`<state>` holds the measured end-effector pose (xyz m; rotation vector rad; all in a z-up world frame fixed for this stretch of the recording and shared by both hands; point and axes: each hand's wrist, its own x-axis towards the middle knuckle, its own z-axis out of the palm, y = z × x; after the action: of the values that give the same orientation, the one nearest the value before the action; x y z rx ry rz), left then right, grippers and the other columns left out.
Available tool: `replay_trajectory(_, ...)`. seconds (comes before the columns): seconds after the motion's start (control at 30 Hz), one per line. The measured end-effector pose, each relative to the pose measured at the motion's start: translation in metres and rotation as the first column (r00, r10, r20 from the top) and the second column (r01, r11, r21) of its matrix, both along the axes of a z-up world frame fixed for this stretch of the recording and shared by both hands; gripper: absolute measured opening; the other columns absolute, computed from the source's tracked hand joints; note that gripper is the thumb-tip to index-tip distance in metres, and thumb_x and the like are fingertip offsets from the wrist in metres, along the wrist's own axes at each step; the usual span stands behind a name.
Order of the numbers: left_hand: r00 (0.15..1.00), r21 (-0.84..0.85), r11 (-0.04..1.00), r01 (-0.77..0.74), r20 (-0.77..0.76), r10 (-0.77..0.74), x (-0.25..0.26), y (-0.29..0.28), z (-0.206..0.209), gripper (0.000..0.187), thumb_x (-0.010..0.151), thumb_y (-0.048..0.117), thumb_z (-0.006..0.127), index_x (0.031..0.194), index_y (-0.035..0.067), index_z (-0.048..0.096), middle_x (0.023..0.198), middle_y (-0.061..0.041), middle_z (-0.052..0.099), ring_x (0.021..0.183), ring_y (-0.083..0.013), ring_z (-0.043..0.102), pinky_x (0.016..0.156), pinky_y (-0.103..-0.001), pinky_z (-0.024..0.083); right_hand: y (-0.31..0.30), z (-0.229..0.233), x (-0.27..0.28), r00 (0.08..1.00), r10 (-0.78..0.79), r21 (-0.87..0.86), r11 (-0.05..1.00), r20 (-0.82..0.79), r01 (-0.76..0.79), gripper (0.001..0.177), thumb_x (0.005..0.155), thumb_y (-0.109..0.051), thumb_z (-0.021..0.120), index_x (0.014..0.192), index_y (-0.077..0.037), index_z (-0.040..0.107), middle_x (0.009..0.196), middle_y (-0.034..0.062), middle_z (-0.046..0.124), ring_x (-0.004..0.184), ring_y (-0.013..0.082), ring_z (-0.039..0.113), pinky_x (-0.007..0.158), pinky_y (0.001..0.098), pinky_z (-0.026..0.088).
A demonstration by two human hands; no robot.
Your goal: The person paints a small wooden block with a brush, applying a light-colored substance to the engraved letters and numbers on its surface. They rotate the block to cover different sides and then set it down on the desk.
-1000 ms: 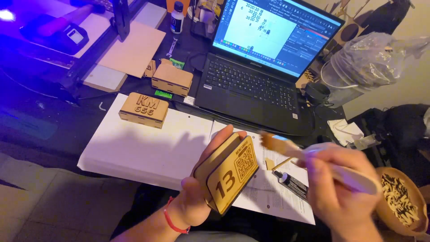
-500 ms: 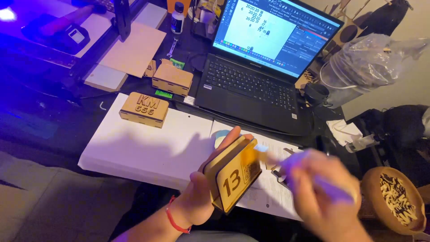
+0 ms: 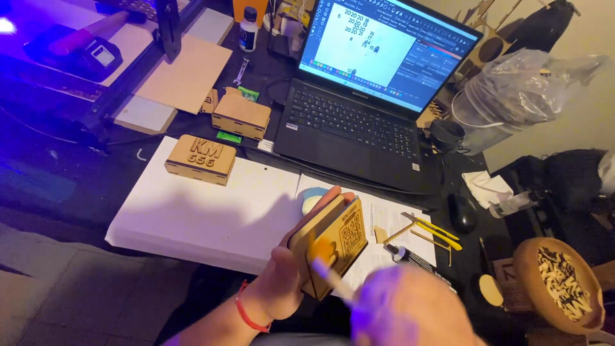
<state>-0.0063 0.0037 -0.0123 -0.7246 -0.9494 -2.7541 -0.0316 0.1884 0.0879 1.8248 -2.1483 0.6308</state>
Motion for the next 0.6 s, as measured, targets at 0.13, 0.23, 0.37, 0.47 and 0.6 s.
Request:
replay_trajectory(0.13, 0.999, -0.014, 1.000, 0.025, -0.020, -0.025, 0.002, -0.004, 0.000, 0.110, 0.085, 0.080, 0.045, 0.158, 0.006, 0.011, 0.161, -0.006, 0.024, 0.151, -0.0262, 0.023, 0.122, -0.052, 0.027, 0.039, -0.002, -0.020, 0.963, 0.226, 0.203, 0.946, 0.149, -0.254, 0.012, 0.099, -0.022, 0.062, 0.097, -0.010, 0.061, 0.098, 0.0062, 0.068, 0.092, 0.0260, 0.070, 0.089, 0.0408, 0.061)
replay_trajectory(0.23, 0.999, -0.046, 0.998, 0.036, -0.017, -0.037, 0.003, -0.004, 0.004, 0.114, 0.082, 0.082, 0.045, 0.158, 0.005, 0.009, 0.163, -0.011, 0.020, 0.152, -0.0308, 0.020, 0.123, -0.055, 0.024, 0.045, 0.001, -0.027, 0.915, 0.237, 0.060, 0.961, 0.326, -0.271, 0.018, 0.095, -0.024, 0.066, 0.097, -0.006, 0.068, 0.095, 0.0160, 0.073, 0.091, 0.0308, 0.076, 0.091, 0.0472, 0.060)
replay_trajectory(0.37, 0.996, 0.129, 0.988, 0.081, -0.047, -0.075, 0.009, 0.001, 0.011, 0.116, 0.083, 0.076, 0.061, 0.157, 0.000, 0.014, 0.163, -0.014, 0.024, 0.152, -0.0281, 0.022, 0.125, -0.050, 0.020, -0.011, 0.014, 0.006, 0.726, -0.544, -0.223, 0.714, 0.421, 0.664, 0.034, 0.089, -0.031, 0.053, 0.071, -0.011, 0.074, 0.067, -0.0029, 0.068, 0.050, 0.0080, 0.057, 0.051, 0.0211, 0.042)
replay_trajectory(0.47, 0.994, -0.026, 0.999, 0.021, -0.107, -0.024, 0.010, -0.006, 0.011, 0.107, 0.090, 0.079, 0.043, 0.158, 0.003, 0.012, 0.163, -0.016, 0.023, 0.152, -0.0320, 0.024, 0.124, -0.054, 0.025, 0.011, 0.011, -0.032, 0.866, -0.414, -0.418, 0.760, 0.279, 0.498, 0.009, 0.094, -0.006, 0.056, 0.095, 0.003, 0.059, 0.074, 0.0145, 0.068, 0.062, 0.0185, 0.071, 0.051, 0.0237, 0.051)
replay_trajectory(0.6, 0.959, 0.247, 0.927, 0.283, -0.066, -0.276, 0.008, -0.010, 0.005, 0.110, 0.080, 0.079, 0.046, 0.158, 0.006, 0.015, 0.163, -0.015, 0.022, 0.150, -0.0317, 0.025, 0.124, -0.055, 0.021, 0.024, 0.010, -0.027, 0.788, -0.350, -0.566, 0.555, 0.506, 0.610, 0.014, 0.102, -0.011, 0.060, 0.107, -0.001, 0.053, 0.094, 0.0172, 0.063, 0.072, 0.0219, 0.067, 0.072, 0.0262, 0.057)
